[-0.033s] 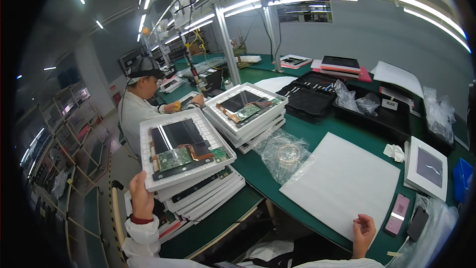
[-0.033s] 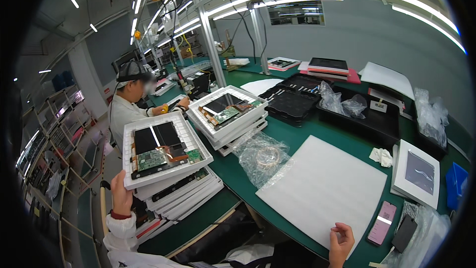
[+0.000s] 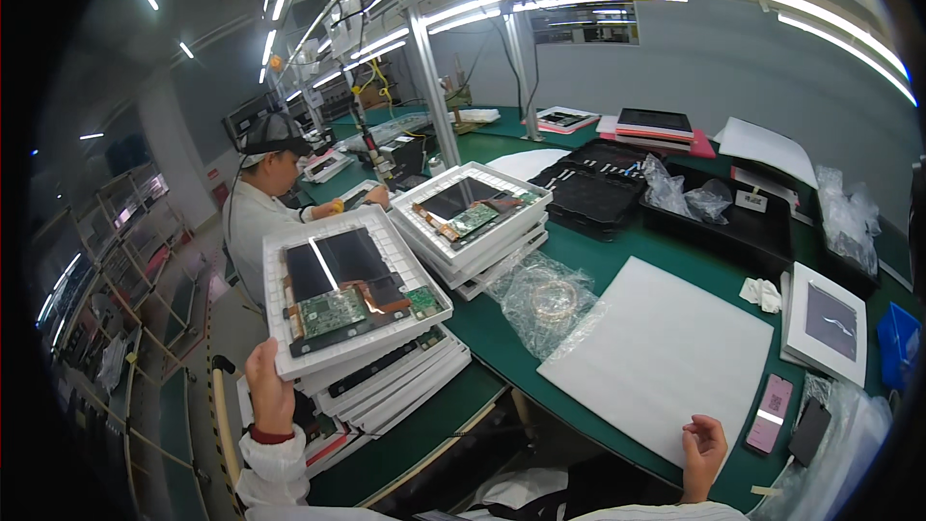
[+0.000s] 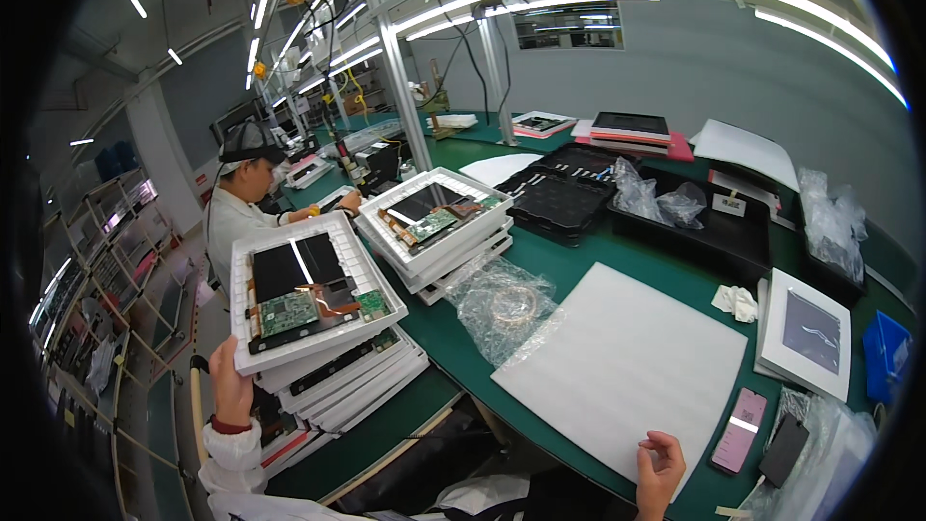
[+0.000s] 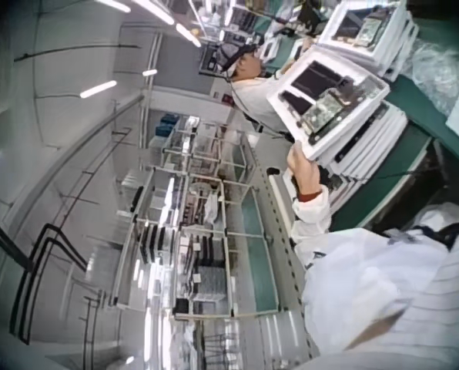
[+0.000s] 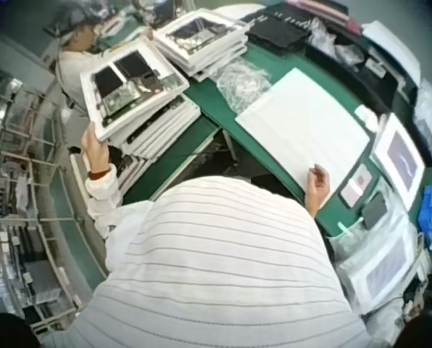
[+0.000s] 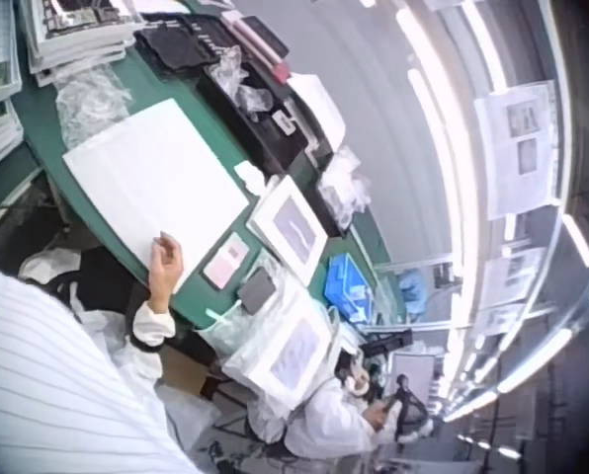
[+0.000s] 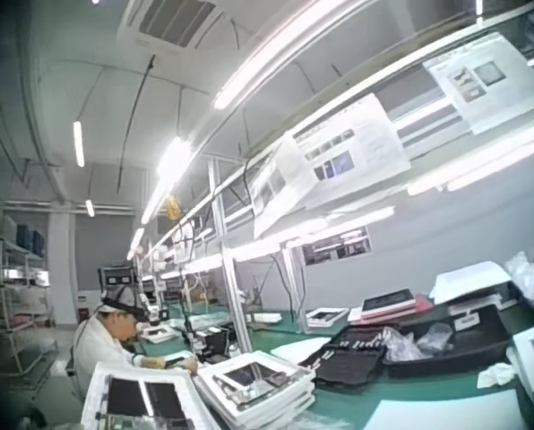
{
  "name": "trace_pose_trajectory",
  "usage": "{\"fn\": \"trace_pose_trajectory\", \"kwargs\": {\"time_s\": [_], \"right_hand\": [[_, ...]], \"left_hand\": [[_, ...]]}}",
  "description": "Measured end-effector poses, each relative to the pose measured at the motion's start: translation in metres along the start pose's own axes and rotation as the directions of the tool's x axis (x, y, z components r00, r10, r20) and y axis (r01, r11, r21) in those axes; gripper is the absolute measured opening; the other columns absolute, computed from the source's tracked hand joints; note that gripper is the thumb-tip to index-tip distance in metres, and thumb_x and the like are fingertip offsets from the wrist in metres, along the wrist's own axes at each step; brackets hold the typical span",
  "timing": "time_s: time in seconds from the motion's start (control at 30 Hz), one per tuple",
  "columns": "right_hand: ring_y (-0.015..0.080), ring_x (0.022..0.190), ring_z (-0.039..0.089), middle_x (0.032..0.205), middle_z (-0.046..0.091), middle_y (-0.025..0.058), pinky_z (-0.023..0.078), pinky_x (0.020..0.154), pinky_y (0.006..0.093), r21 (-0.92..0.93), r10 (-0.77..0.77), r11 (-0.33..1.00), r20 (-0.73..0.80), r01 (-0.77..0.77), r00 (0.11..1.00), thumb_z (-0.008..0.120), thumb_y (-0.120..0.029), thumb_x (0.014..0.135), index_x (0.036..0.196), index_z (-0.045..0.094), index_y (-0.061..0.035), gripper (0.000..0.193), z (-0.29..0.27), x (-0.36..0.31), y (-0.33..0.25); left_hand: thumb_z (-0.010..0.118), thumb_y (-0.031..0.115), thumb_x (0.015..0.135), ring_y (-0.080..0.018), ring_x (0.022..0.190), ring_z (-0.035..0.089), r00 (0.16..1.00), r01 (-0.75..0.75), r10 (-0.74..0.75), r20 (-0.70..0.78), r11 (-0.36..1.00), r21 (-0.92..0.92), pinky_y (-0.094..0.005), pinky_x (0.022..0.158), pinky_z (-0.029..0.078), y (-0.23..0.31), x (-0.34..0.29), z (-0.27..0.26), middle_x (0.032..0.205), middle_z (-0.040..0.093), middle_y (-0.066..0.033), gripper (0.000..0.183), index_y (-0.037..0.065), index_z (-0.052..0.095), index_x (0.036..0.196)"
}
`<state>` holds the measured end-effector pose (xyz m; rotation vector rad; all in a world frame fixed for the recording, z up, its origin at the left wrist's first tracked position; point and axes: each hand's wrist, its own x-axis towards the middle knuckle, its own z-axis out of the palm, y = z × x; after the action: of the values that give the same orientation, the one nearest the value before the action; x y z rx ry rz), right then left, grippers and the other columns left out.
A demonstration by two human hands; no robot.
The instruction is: Assembling the components of an electronic display unit, including connecting the circuit board and housing.
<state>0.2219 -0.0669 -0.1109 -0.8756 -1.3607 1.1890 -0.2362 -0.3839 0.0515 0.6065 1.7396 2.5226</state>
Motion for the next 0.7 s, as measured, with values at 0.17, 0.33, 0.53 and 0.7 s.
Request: {"fn": "trace_pose_trajectory", "kwargs": {"time_s": [0.17, 0.33, 0.53, 0.7], "right_hand": [[0.0148, 0.082, 0.058, 0.087, 0.058, 0.0076, 0.046, 0.08, 0.0275, -0.024, 0.003, 1.0, -0.01, -0.004, 1.0, 0.058, 0.008, 0.076, 0.099, 0.057, 0.0046, 0.023, 0.0, -0.003, -0.012], [0.0226, 0.085, 0.063, 0.094, 0.062, 0.0142, 0.051, 0.079, 0.0336, 0.261, 0.157, 0.95, 0.082, -0.173, 0.984, 0.052, -0.031, 0.094, 0.114, 0.05, 0.0058, 0.042, 0.012, -0.007, -0.038], [0.0276, 0.1, 0.061, 0.113, 0.06, 0.0192, 0.051, 0.083, 0.0391, 0.796, 0.164, 0.467, 0.35, -0.385, 0.922, 0.026, -0.066, 0.089, 0.13, 0.041, 0.0024, 0.081, -0.004, -0.001, -0.056], [0.0253, 0.085, 0.064, 0.097, 0.062, 0.0126, 0.054, 0.076, 0.0394, 0.711, 0.337, 0.641, 0.075, -0.287, 0.938, 0.048, -0.023, 0.092, 0.115, 0.05, 0.0002, 0.033, -0.036, -0.015, -0.053]], "left_hand": [[0.054, 0.018, 0.091, -0.0134, 0.081, 0.06, 0.99, -0.121, 0.122, 0.063, 0.992, -0.022, -0.0269, 0.075, 0.048, 0.018, -0.05, 0.045, 0.092, 0.061, -0.0085, 0.022, -0.002, 0.052, 0.1], [0.057, 0.019, 0.086, -0.0158, 0.081, 0.061, 0.961, 0.174, -0.131, 0.242, 0.971, -0.165, -0.0277, 0.075, 0.051, -0.012, -0.092, 0.111, 0.094, 0.061, -0.0116, 0.029, -0.004, 0.05, 0.103], [0.06, 0.016, 0.084, -0.0128, 0.075, 0.061, 0.44, 0.694, -0.498, 0.748, 0.716, 0.068, -0.0246, 0.07, 0.051, -0.076, -0.103, 0.177, 0.087, 0.062, -0.0103, 0.025, -0.005, 0.054, 0.096], [0.059, 0.009, 0.085, -0.0134, 0.08, 0.064, 0.071, 0.729, -0.473, 0.878, 0.625, 0.277, -0.025, 0.073, 0.053, -0.139, -0.085, 0.234, 0.093, 0.064, -0.0132, 0.023, -0.006, 0.054, 0.101]]}}
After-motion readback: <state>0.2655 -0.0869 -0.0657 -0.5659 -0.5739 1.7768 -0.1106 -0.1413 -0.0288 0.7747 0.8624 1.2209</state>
